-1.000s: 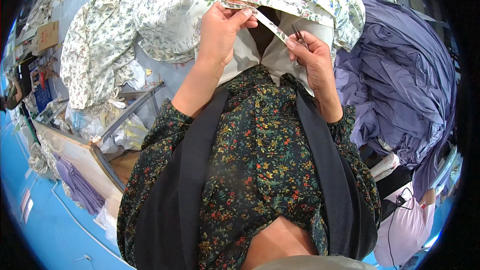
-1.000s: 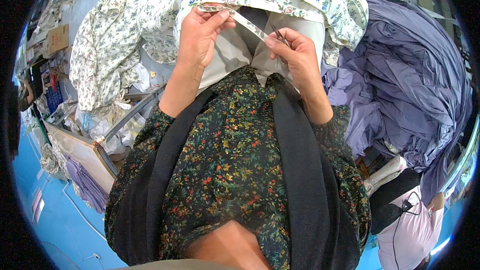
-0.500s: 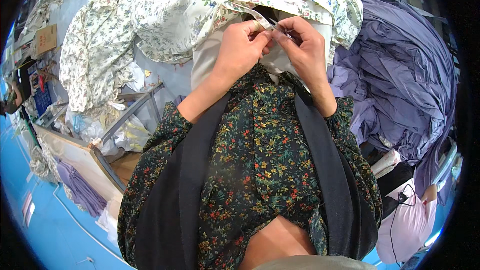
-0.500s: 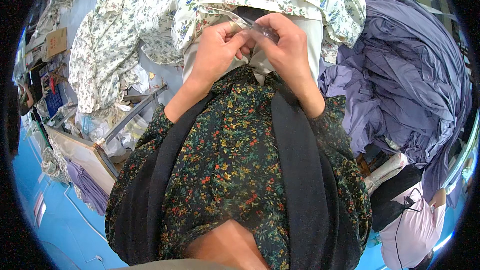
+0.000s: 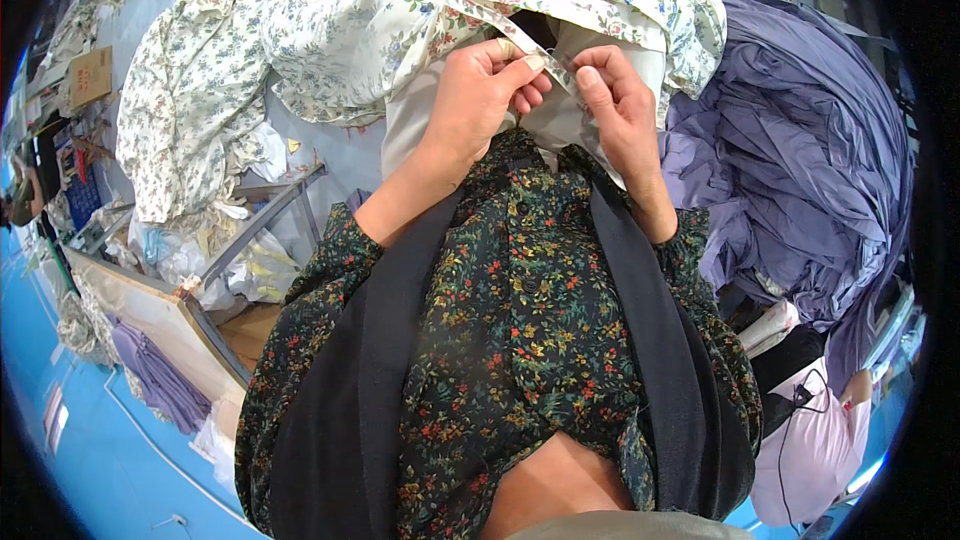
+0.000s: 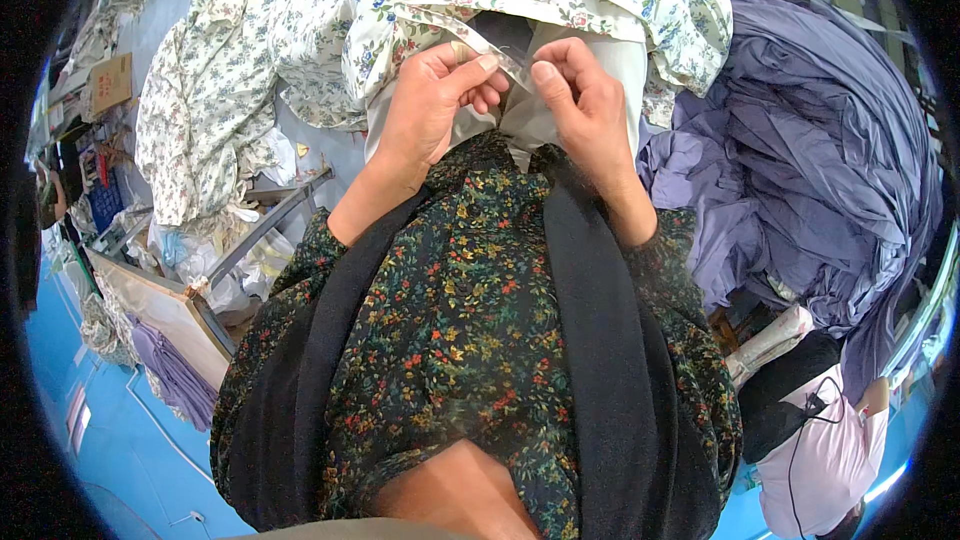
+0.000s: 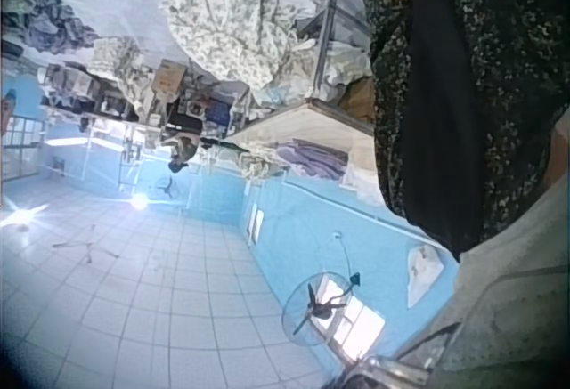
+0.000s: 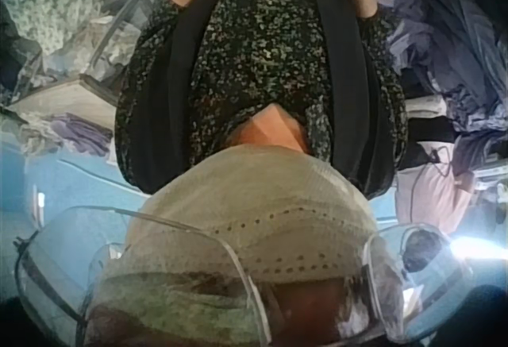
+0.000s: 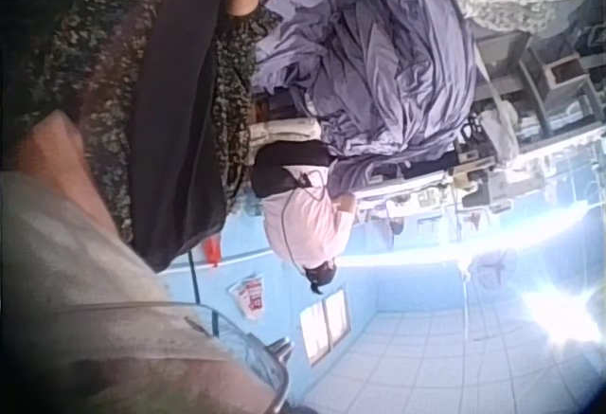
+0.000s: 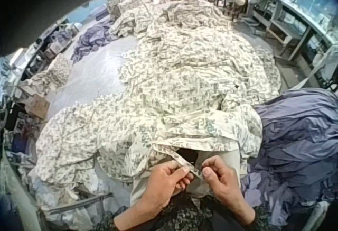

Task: Measuring and trimming excess threads or small sections from floral-patterned fabric pieces.

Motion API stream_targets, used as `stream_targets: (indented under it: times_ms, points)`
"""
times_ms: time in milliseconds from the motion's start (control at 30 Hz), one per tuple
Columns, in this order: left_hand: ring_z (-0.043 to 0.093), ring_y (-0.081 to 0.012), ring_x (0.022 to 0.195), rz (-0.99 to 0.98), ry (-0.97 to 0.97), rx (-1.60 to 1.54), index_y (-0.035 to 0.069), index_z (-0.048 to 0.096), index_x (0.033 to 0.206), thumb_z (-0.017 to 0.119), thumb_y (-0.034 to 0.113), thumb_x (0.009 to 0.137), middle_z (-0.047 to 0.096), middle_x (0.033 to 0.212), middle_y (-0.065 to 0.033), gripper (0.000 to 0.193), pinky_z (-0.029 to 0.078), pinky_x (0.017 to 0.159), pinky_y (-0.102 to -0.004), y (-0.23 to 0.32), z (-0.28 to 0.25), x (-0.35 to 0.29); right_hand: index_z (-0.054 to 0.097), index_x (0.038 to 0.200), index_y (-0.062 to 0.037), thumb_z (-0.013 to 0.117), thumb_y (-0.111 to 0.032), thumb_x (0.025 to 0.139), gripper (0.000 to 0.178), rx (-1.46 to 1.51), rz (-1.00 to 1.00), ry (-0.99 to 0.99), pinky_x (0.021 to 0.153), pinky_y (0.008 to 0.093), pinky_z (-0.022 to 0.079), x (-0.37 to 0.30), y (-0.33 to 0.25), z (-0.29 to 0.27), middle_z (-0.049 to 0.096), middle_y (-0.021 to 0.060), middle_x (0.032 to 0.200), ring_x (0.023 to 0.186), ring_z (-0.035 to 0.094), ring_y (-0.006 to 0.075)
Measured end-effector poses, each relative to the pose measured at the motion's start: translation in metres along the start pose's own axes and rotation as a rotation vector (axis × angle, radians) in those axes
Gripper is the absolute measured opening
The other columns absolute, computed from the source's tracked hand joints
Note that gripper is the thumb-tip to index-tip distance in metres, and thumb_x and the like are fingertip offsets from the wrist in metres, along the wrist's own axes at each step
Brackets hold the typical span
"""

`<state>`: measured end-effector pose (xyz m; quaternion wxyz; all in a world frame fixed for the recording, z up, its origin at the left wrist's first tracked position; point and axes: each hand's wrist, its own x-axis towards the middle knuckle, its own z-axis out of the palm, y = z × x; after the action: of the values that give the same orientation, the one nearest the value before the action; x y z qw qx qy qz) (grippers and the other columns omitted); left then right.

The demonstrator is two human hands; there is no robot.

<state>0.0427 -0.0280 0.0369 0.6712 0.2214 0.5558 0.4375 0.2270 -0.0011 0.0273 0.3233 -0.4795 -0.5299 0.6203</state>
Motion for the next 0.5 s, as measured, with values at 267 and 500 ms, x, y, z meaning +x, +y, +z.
stream_targets:
  times_ms: [267, 500]
  points:
    - [0.062, -0.0131, 0.069, 0.016, -0.026, 0.0, -0.003, 0.067, 0.091, 0.062, 0.009, 0.093, 0.069, 0.082, -0.0103, 0.013, 0.05, 0.063, -0.0246, 0.0006, 0.0043, -0.0028, 0.06, 0.095, -0.0013, 0.061, -0.022, 0.096, 0.021, -0.268, -0.113, 0.072, 0.055, 0.0235, 0.038, -0.0001, -0.0078, 0.0097, 0.053, 0.0006, 0.064, 0.06, 0.046, 0.0065]
    - [0.063, -0.0137, 0.069, 0.011, -0.034, -0.008, -0.004, 0.066, 0.093, 0.062, 0.009, 0.093, 0.069, 0.083, -0.0106, 0.013, 0.05, 0.064, -0.0248, 0.0007, 0.0067, -0.0029, 0.059, 0.094, -0.0008, 0.062, -0.021, 0.095, 0.021, -0.191, -0.156, 0.093, 0.055, 0.024, 0.038, -0.0004, -0.0027, 0.0091, 0.053, 0.0011, 0.065, 0.06, 0.046, 0.0067]
